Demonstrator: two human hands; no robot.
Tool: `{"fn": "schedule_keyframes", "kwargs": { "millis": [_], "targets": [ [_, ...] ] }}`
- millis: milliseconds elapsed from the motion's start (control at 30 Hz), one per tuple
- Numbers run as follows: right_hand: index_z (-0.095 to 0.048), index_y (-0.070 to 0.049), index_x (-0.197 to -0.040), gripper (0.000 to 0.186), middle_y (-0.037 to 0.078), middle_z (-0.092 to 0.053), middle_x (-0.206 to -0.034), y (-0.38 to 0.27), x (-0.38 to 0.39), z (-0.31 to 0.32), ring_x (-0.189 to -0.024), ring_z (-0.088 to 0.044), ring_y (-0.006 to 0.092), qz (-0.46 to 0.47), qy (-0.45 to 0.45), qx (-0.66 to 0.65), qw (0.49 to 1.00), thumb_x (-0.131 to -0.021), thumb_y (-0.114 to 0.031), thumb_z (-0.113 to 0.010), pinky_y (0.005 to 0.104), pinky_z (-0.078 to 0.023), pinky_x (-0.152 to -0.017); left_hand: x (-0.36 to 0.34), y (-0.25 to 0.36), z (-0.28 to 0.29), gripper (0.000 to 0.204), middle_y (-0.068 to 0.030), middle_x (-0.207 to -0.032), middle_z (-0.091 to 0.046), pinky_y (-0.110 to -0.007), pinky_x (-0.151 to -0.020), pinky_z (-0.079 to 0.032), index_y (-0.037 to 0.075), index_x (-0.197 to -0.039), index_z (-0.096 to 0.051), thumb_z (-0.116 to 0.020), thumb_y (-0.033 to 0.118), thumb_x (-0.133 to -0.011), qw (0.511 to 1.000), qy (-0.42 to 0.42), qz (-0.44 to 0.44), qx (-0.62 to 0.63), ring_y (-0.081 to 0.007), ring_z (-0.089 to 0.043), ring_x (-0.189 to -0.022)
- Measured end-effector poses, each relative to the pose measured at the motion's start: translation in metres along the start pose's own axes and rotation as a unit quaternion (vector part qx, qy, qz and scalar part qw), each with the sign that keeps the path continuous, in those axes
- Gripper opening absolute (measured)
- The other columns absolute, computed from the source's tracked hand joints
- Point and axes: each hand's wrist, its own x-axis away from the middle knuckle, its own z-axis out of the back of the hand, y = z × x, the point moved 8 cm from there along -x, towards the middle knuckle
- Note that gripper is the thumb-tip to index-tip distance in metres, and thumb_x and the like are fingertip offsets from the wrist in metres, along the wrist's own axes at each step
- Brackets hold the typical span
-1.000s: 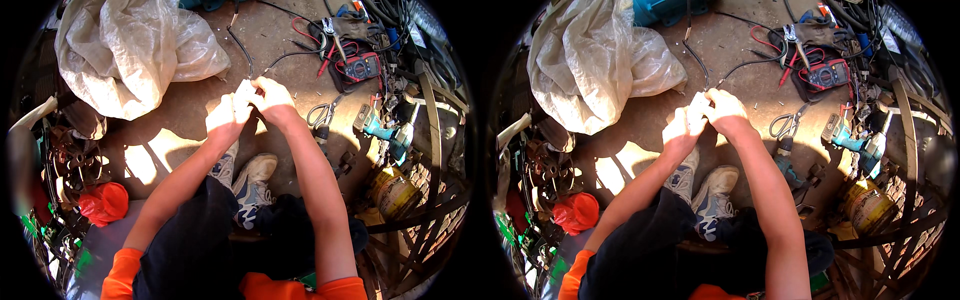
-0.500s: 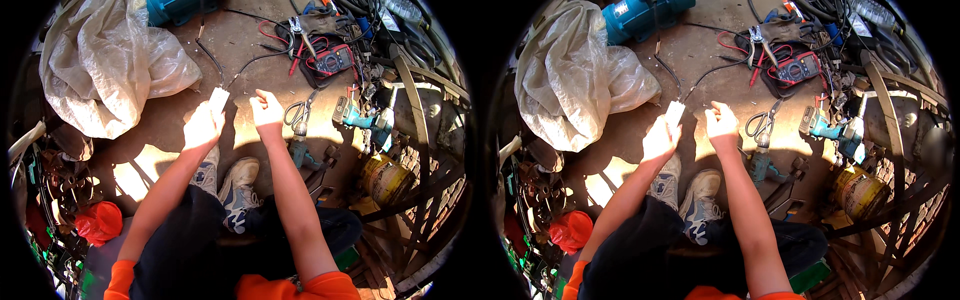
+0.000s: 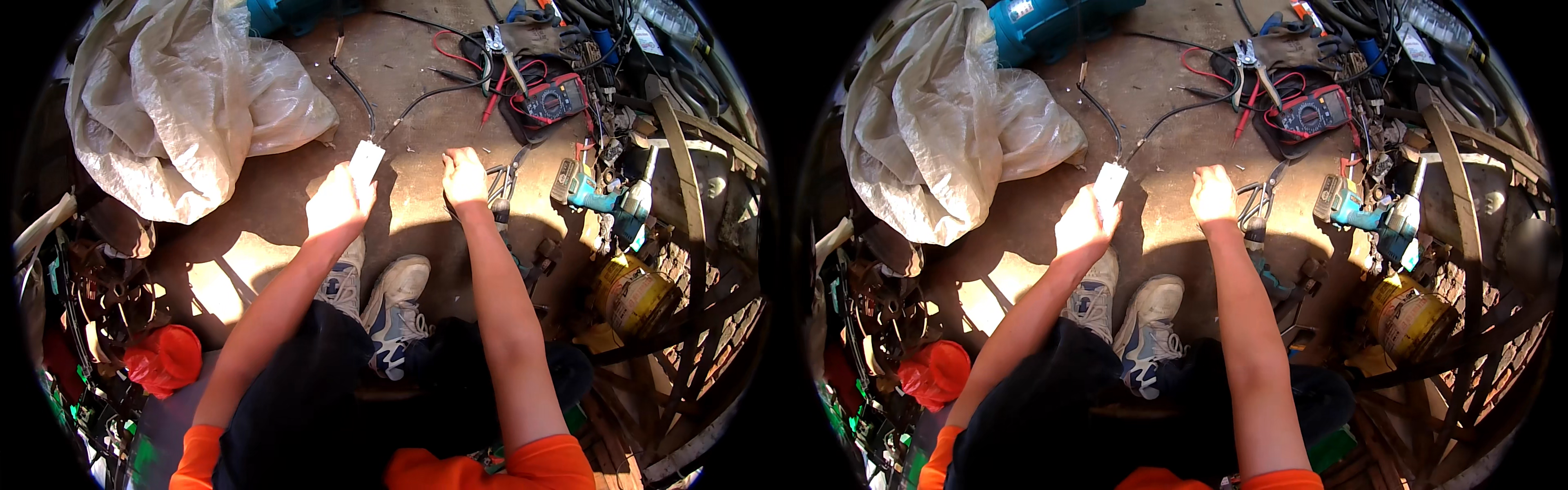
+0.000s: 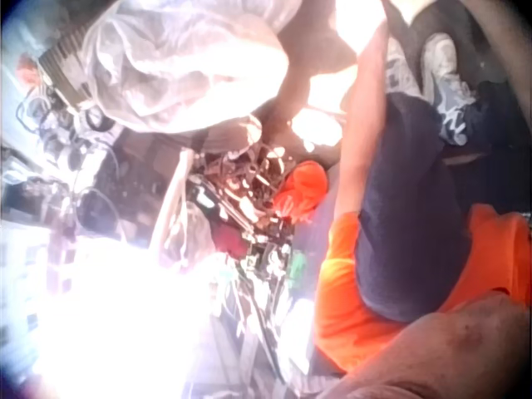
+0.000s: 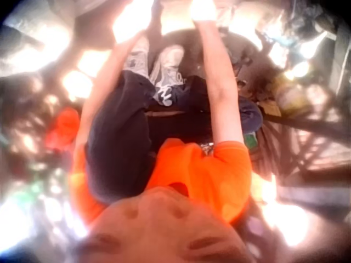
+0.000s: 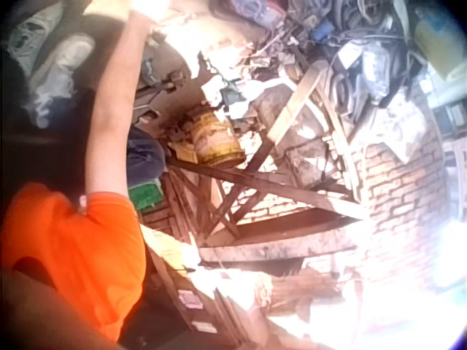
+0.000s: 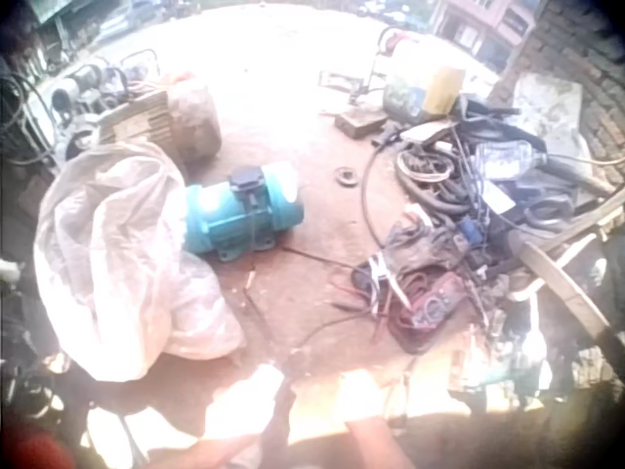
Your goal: The person sits on the floor in a cluttered workshop and uses a soldering iron to solder wires connected to a blue electric motor. They then use a cordless drill to work on a white plastic component and continue to manipulate wires and connectors by hand.
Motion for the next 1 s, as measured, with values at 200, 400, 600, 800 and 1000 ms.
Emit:
{"fn": "schedule_keyframes", "kwargs": {
  "millis": [200,400,600,800,1000],
  "targets": [
    [-0.063,-0.003,-0.095,0.011,0.015,-0.061,-0.095,-0.049,-0.001,0.011,-0.086,-0.062,0.0326,-0.031,0.018,-0.16,0.986,-0.084,-0.003,-0.06,0.0382,-0.05,-0.077,0.001,0.005,0.003,0.045,-0.0192,-0.093,-0.063,-0.043,-0.07,-0.052,0.001,-0.111,-0.05,-0.066,0.032,-0.084,1.0,0.013,-0.011,-0.021,-0.0353,-0.064,-0.082],
    [-0.06,-0.002,-0.104,0.023,0.015,-0.058,-0.098,-0.002,0.01,0.009,-0.086,-0.061,0.0287,-0.109,0.009,-0.096,0.989,-0.082,0.0,-0.061,0.0365,-0.05,-0.08,0.001,0.003,0.001,0.044,-0.0171,-0.094,-0.065,-0.043,-0.072,-0.051,0.005,-0.113,-0.05,-0.066,0.035,-0.085,0.999,0.031,-0.017,-0.005,-0.0346,-0.064,-0.083],
    [-0.062,-0.005,-0.104,0.022,0.013,-0.059,-0.098,-0.002,0.014,0.0,-0.087,-0.062,0.0291,-0.085,-0.013,-0.105,0.991,-0.083,-0.009,-0.065,0.0377,-0.05,-0.079,0.003,-0.001,0.0,0.043,-0.0168,-0.093,-0.065,-0.042,-0.072,-0.051,0.005,-0.113,-0.051,-0.066,0.034,-0.085,1.0,0.025,-0.006,-0.003,-0.0342,-0.065,-0.083],
    [-0.066,-0.005,-0.093,0.013,0.013,-0.061,-0.092,-0.006,-0.002,-0.003,-0.083,-0.062,0.0306,-0.046,0.021,-0.049,0.998,-0.082,-0.013,-0.067,0.039,-0.05,-0.075,0.001,0.001,0.0,0.044,-0.0166,-0.094,-0.065,-0.041,-0.072,-0.052,0.005,-0.114,-0.051,-0.066,0.034,-0.085,1.0,0.022,-0.007,-0.011,-0.034,-0.065,-0.084],
    [-0.064,0.002,-0.088,0.009,0.015,-0.064,-0.086,-0.083,0.004,0.02,-0.073,-0.064,0.0288,0.065,0.05,-0.24,0.967,-0.08,-0.001,-0.066,0.0346,-0.052,-0.065,0.003,0.0,0.002,0.043,-0.0162,-0.091,-0.065,-0.041,-0.07,-0.053,0.004,-0.112,-0.052,-0.068,0.032,-0.083,0.999,0.045,-0.02,-0.012,-0.0331,-0.065,-0.081]
  ]
}}
